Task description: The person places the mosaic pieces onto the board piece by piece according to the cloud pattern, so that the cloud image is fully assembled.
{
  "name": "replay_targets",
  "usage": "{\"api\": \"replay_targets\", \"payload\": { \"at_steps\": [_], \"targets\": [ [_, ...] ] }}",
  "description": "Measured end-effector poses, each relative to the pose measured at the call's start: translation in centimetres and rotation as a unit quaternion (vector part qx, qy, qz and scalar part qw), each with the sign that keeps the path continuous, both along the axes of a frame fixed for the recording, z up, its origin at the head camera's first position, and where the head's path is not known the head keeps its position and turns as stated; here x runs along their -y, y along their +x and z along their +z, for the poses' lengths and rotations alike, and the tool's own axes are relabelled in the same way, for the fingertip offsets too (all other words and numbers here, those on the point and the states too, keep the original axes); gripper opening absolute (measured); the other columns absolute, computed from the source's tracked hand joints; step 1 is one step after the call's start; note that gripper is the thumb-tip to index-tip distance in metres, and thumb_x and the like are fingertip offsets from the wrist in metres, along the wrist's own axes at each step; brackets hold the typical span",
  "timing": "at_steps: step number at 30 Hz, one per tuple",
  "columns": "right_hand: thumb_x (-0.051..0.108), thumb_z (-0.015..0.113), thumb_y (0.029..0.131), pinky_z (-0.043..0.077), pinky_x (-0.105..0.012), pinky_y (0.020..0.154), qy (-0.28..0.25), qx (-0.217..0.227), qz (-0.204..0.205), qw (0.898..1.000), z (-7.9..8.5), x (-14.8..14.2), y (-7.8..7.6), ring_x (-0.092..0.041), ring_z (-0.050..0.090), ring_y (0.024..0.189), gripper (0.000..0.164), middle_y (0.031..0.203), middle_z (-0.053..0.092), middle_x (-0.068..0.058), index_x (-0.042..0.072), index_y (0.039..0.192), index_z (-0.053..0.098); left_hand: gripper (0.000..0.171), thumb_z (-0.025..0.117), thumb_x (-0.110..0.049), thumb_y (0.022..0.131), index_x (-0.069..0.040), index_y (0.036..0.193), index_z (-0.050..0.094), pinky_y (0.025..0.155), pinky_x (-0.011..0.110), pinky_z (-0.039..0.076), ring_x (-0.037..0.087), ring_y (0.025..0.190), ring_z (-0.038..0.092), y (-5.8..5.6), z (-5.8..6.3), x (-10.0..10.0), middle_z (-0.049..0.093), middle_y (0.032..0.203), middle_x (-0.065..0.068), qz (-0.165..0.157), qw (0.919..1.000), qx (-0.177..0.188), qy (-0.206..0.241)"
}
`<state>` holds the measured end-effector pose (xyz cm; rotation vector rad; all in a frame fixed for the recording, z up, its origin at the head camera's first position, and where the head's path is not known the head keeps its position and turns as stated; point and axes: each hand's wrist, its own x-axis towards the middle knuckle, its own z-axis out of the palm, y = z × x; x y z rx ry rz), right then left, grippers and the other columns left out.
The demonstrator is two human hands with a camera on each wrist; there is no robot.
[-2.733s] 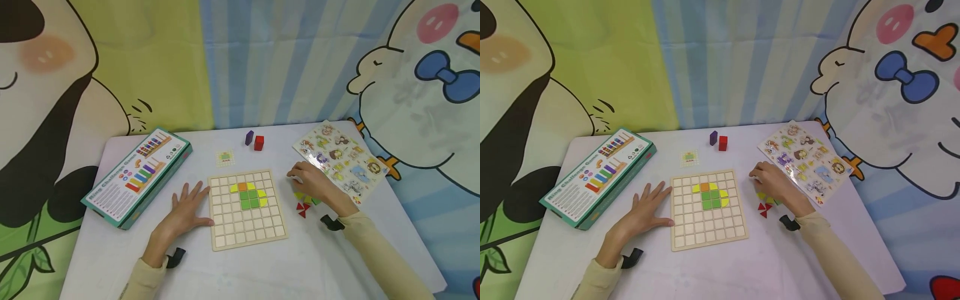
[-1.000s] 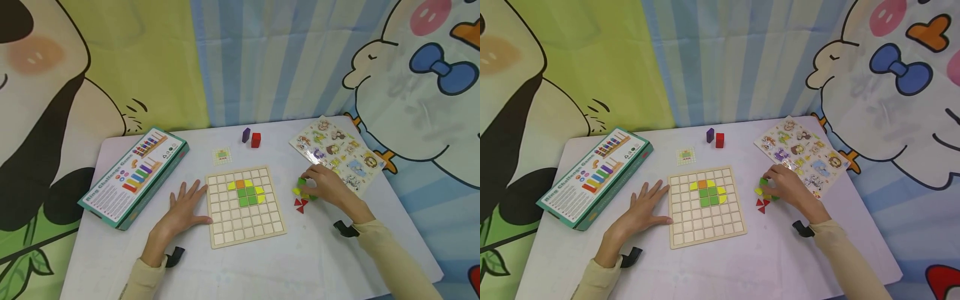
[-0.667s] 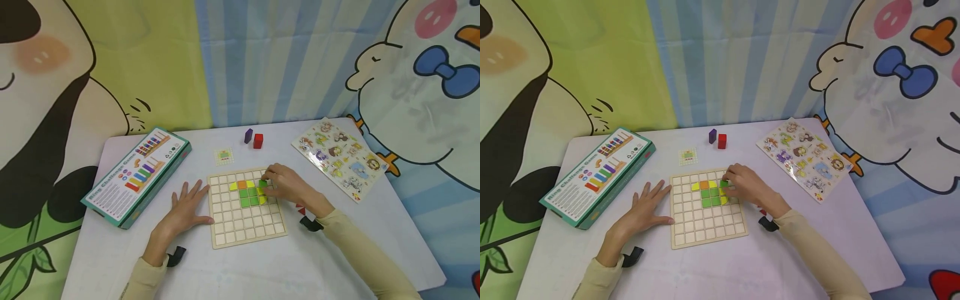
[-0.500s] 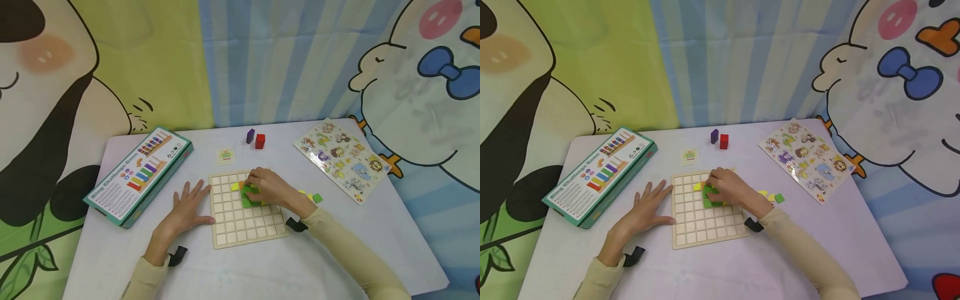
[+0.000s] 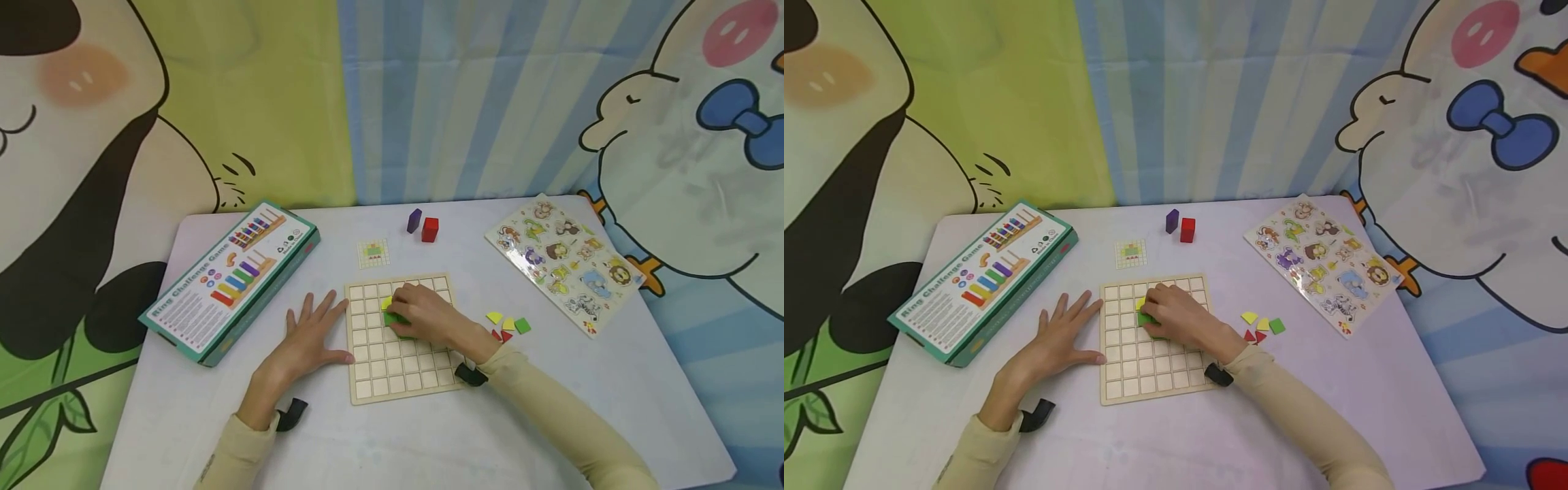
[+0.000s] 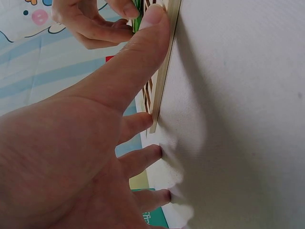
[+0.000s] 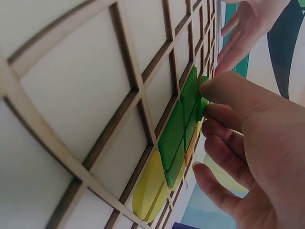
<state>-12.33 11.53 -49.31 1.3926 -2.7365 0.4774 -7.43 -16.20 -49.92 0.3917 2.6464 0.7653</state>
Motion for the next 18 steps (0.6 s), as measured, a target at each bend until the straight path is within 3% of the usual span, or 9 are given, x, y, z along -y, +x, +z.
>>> {"api": "replay_targets", "payload": {
  "at_steps": [18],
  "targets": [
    [0.026,0.076,0.092,0.053,-0.03,0.083,0.014,0.003,-0.008,1.0,0.01,0.26,0.15,-0.015,0.061,0.093,0.021,0.102,0.069,0.0,0.012,0.108,0.079,0.109,0.089,-0.045,0.072,-0.017,0.16,0.031,0.112,0.081,-0.006,0.053,0.154,-0.006,0.01,0.15,-0.05,0.012,0.171,0.015,-0.001,1.0,-0.004,0.005]
  ]
}}
